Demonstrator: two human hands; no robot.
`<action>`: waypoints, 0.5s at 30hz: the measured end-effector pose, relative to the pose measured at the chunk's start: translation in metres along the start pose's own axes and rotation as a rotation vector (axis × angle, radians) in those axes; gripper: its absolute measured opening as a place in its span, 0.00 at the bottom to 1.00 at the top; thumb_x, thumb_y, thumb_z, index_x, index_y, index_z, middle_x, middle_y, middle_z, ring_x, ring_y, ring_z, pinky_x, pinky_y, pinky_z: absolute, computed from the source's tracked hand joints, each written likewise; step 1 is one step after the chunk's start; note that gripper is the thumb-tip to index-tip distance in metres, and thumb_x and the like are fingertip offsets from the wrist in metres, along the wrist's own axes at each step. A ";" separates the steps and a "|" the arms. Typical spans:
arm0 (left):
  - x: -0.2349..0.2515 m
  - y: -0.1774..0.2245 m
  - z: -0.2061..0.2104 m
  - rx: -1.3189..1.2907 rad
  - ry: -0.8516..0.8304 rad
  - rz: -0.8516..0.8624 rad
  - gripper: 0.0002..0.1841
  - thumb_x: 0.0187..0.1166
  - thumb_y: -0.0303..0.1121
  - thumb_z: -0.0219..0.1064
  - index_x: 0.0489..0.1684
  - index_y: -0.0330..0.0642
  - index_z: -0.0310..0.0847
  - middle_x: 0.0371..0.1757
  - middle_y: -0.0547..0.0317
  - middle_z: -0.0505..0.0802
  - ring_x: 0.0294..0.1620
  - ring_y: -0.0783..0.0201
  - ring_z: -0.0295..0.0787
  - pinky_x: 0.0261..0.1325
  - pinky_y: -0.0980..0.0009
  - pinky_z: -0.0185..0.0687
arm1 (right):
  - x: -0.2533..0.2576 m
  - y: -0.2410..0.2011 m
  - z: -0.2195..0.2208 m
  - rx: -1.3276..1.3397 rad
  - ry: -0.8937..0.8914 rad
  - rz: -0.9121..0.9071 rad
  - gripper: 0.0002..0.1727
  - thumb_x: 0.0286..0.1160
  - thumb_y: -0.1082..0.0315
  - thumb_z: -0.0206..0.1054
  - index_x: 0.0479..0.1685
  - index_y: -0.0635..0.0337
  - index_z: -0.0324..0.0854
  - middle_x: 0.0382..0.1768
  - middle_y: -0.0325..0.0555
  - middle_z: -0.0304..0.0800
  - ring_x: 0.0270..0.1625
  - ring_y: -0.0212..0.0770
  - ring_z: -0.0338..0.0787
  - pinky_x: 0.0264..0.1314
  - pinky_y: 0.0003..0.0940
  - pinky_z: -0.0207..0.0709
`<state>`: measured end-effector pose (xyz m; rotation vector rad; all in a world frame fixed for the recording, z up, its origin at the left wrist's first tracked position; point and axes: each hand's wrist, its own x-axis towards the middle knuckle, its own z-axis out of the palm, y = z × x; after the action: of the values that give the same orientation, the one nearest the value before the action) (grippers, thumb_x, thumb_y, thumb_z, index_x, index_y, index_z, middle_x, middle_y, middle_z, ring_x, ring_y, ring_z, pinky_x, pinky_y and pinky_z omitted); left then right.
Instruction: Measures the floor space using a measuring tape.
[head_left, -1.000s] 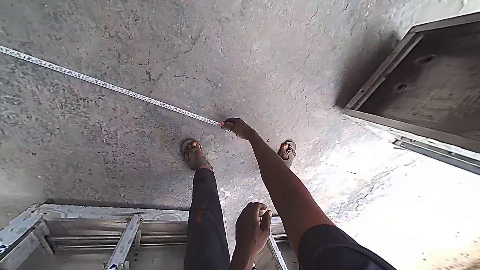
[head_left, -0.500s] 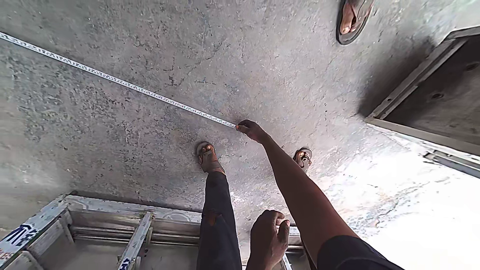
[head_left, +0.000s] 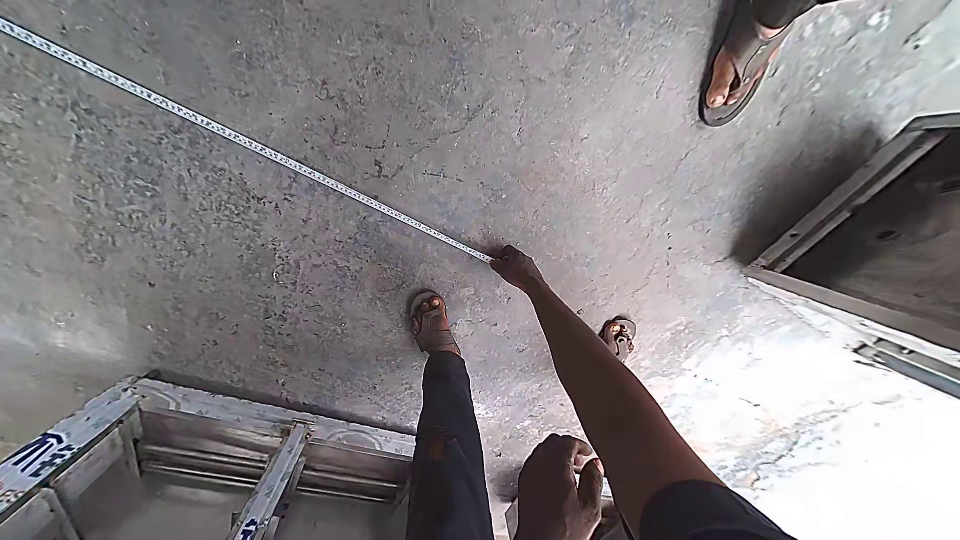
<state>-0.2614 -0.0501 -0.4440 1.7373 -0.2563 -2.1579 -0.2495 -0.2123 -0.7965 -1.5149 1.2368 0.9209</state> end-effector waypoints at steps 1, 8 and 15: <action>-0.001 0.002 -0.002 0.003 0.003 0.003 0.20 0.87 0.43 0.57 0.60 0.37 0.85 0.51 0.49 0.92 0.51 0.57 0.89 0.60 0.57 0.83 | 0.000 -0.004 0.000 -0.022 0.015 0.023 0.23 0.77 0.45 0.63 0.62 0.48 0.82 0.50 0.54 0.93 0.55 0.60 0.92 0.50 0.70 0.79; -0.008 -0.019 -0.023 -0.054 0.191 0.144 0.19 0.85 0.44 0.60 0.59 0.41 0.88 0.50 0.52 0.93 0.47 0.60 0.91 0.55 0.60 0.87 | 0.000 -0.032 0.003 -0.195 0.092 0.181 0.20 0.76 0.44 0.64 0.56 0.46 0.86 0.53 0.54 0.93 0.58 0.61 0.92 0.48 0.69 0.80; -0.005 -0.030 -0.114 -0.112 0.465 0.156 0.17 0.83 0.44 0.64 0.60 0.45 0.88 0.49 0.63 0.93 0.43 0.73 0.91 0.46 0.73 0.90 | 0.001 -0.043 0.005 -0.257 0.100 0.214 0.19 0.73 0.48 0.64 0.54 0.50 0.86 0.53 0.57 0.93 0.58 0.62 0.92 0.49 0.69 0.81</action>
<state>-0.1549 -0.0112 -0.4764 2.0139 -0.1387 -1.5738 -0.2077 -0.2057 -0.7901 -1.6668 1.4154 1.1943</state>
